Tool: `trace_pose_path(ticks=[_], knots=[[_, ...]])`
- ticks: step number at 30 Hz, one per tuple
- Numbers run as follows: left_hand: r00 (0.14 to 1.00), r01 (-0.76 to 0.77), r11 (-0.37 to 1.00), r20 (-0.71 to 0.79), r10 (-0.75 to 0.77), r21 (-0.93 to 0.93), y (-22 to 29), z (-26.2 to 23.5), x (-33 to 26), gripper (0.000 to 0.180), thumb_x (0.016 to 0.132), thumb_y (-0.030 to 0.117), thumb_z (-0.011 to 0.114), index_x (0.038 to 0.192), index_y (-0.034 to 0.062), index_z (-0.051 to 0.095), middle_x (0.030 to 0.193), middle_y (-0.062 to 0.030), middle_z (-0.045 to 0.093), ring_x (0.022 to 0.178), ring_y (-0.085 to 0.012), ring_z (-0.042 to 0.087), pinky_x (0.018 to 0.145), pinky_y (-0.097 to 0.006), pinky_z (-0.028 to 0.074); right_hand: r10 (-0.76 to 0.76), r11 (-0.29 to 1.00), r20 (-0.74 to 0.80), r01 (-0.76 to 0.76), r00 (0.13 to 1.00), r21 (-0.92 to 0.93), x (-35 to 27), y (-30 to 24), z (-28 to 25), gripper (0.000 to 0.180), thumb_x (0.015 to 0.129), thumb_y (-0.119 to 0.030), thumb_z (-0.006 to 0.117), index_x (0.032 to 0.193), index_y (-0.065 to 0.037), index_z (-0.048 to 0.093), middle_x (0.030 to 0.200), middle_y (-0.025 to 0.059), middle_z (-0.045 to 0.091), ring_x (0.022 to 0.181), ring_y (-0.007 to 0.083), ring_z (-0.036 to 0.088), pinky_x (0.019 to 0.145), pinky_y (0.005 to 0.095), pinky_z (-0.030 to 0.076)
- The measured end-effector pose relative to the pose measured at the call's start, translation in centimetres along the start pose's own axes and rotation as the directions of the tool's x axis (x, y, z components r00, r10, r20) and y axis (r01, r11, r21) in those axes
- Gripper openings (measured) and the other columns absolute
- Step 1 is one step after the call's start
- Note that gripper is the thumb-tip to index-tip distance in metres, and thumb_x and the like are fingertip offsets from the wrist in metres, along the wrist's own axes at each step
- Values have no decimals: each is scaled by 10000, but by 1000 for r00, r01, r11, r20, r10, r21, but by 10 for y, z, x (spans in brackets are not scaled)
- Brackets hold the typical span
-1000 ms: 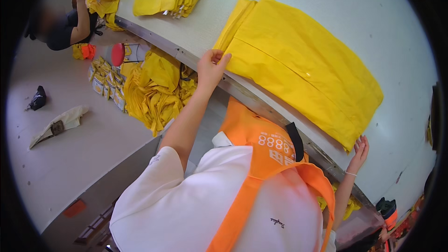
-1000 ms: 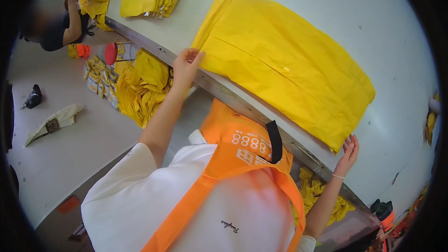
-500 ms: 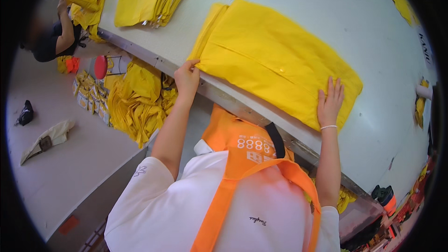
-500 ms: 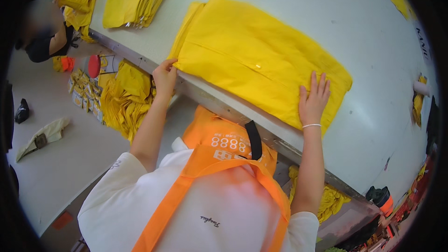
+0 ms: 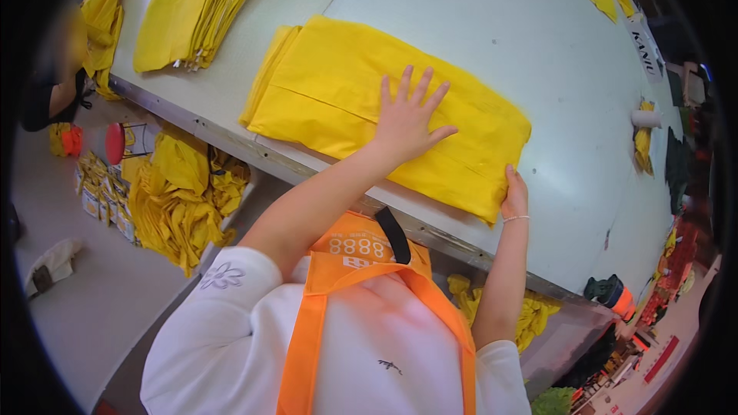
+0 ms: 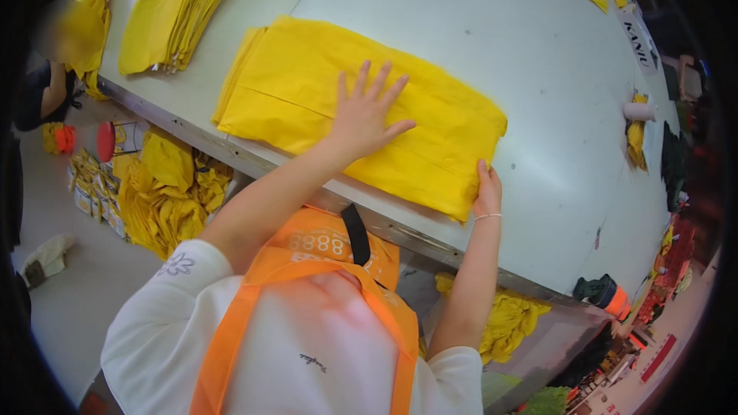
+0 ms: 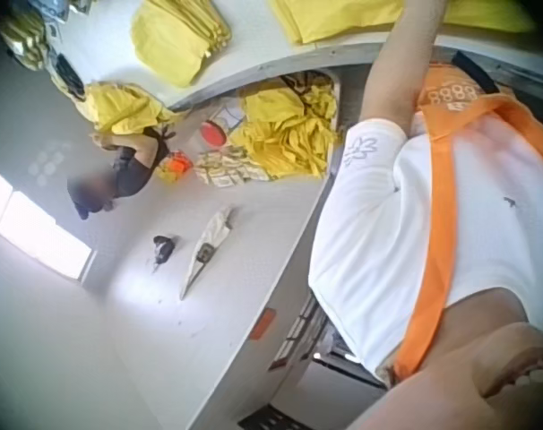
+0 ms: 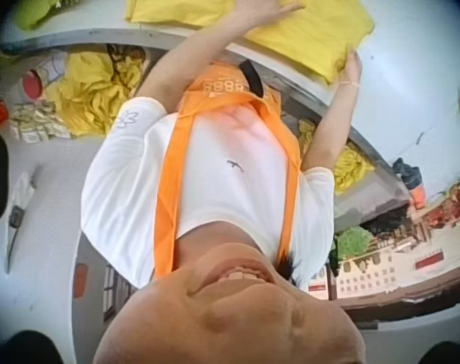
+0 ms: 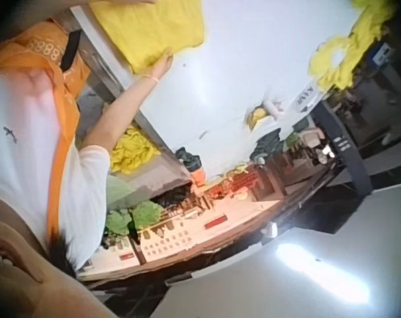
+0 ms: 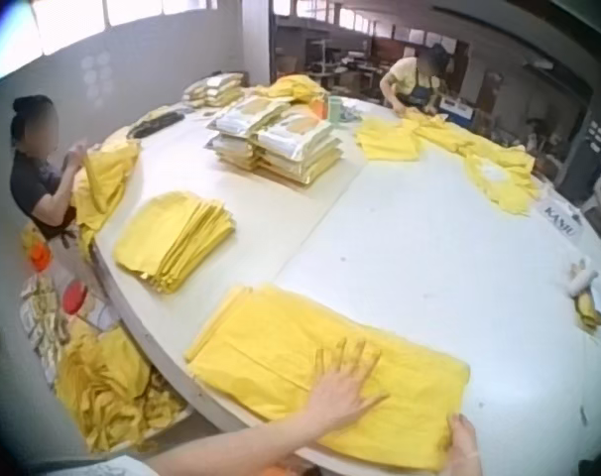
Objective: The person folds a yellow raincoat on a table, aligning the sleeves and body, then folds it into a compact rectangle. The person places the folded coat into a clear plastic bag and sets it aside. The person repeats the process with another yellow raincoat.
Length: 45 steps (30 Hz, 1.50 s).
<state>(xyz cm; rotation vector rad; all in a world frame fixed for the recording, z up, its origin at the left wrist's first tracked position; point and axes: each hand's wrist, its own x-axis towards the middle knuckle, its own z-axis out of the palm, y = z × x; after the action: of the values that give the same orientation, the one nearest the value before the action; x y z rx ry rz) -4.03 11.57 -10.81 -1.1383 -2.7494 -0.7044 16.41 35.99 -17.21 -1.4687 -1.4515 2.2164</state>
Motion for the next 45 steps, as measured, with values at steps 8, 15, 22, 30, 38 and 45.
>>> trace_pose_path(ticks=[8,15,22,30,38,45], knots=[[992,88,947,113,-55,-310,-36,63,-25,660,891,554,431,1420,172,338,1488,-70,286,1372,-303,234,1084,-567,141,-395,849,222,447,891,-282,-141,-95,89,686,882,-7,542,1461,-42,177,1355,165,420,1156,200,494,937,305,427],[849,499,-14,492,-192,-867,-87,56,-66,646,910,539,414,1410,135,351,1459,-68,341,1340,-279,302,1082,-506,200,-220,449,713,718,665,-531,-142,-146,357,397,857,-295,591,1064,44,589,662,101,643,555,154,607,602,278,487],[689,615,-551,724,26,-565,-104,62,-108,640,920,521,410,1404,106,354,1437,-79,373,1311,-271,346,1068,-464,243,-486,169,664,807,568,-566,23,-45,399,411,854,-187,628,1214,-9,538,903,103,638,750,179,630,681,265,516],[627,647,-602,776,69,-468,-106,52,-104,633,932,501,405,1396,72,359,1411,-92,409,1278,-261,397,1053,-417,292,-155,599,379,392,912,-698,-9,-14,198,549,897,-438,568,1137,56,579,1062,141,652,974,225,609,836,316,464],[466,646,-606,868,-168,-464,-139,-17,-164,601,935,466,435,1371,55,390,1359,-119,468,1227,-256,464,1023,-363,354,-311,555,284,416,907,-721,-50,2,171,557,903,-431,554,1131,77,551,1015,210,652,951,317,621,816,353,473],[648,729,277,500,-575,-627,-92,-32,-187,540,871,303,627,1273,-16,459,1157,-156,616,1075,-236,587,906,-318,441,-173,293,322,360,931,-886,-60,33,170,604,900,-422,525,1221,81,428,1080,308,580,1014,456,547,869,462,436]])
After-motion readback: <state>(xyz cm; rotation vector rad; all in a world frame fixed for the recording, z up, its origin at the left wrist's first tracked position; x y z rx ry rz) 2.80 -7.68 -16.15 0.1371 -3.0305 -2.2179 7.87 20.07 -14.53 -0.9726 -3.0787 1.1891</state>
